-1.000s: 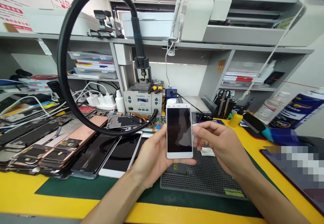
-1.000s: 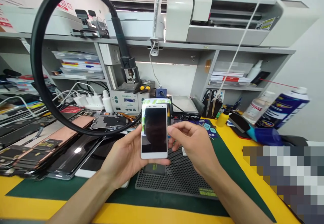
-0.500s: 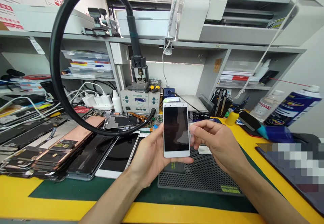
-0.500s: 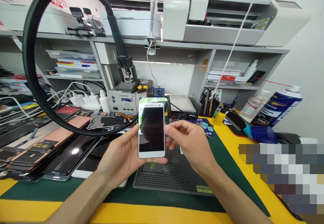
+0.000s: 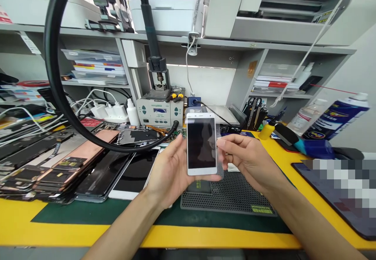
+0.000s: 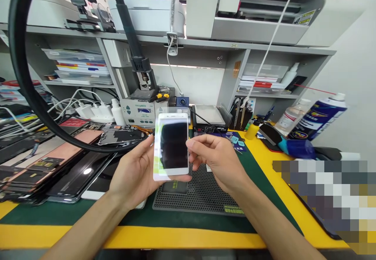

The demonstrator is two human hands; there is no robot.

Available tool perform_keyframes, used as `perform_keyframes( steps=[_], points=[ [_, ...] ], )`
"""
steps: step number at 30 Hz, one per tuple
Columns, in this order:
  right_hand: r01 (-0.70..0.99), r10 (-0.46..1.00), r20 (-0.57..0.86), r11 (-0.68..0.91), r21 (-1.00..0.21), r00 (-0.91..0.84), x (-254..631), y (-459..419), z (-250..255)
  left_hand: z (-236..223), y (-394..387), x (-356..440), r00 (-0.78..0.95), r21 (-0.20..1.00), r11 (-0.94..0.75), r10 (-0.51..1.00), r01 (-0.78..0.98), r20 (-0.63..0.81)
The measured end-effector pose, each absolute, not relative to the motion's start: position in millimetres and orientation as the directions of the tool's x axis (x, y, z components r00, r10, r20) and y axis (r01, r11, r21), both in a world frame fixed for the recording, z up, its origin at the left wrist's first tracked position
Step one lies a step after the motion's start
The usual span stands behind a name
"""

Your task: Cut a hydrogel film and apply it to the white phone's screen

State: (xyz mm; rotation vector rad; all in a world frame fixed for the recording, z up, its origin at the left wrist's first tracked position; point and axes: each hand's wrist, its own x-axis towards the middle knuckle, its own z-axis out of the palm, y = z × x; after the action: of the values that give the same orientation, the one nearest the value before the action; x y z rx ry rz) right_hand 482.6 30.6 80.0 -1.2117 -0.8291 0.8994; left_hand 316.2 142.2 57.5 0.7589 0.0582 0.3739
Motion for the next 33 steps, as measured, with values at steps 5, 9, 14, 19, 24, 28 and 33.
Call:
perform_keyframes(
  steps=[5, 9, 14, 19, 24, 28, 33],
  points=[
    [-0.077, 0.888, 0.057, 0.103, -0.992, 0.457, 480.7, 33.0, 76.1, 56.6, 140.7, 315.6, 0.933, 0.668, 0.674, 0.349, -0.317, 0.09],
    [-0.069, 0.877, 0.048, 0.092, -0.993, 0.479, 480.4, 33.3, 76.8, 57.2, 139.5, 316.6, 0.925, 0.671, 0.664, 0.371, -0.329, 0.085],
    [-0.071, 0.876, 0.045, 0.09, -0.993, 0.481, 478.9, 33.1, 78.4, 57.2, 139.0, 318.0, 0.926, 0.693, 0.646, 0.367, -0.319, 0.085],
    [-0.082, 0.878, 0.034, 0.083, -0.993, 0.477, 478.5, 32.5, 78.7, 58.7, 137.6, 317.5, 0.92, 0.725, 0.617, 0.387, -0.304, 0.057],
    [-0.08, 0.888, 0.028, 0.072, -0.994, 0.46, 479.0, 31.2, 79.2, 59.8, 136.5, 315.7, 0.918, 0.729, 0.613, 0.393, -0.304, 0.053],
    [-0.08, 0.89, 0.03, 0.075, -0.994, 0.454, 478.7, 30.8, 79.6, 59.1, 136.7, 315.5, 0.918, 0.726, 0.616, 0.394, -0.307, 0.054],
    [-0.073, 0.888, 0.032, 0.074, -0.995, 0.459, 478.5, 31.5, 79.6, 58.7, 136.8, 316.2, 0.916, 0.7, 0.638, 0.397, -0.321, 0.059]
  ],
)
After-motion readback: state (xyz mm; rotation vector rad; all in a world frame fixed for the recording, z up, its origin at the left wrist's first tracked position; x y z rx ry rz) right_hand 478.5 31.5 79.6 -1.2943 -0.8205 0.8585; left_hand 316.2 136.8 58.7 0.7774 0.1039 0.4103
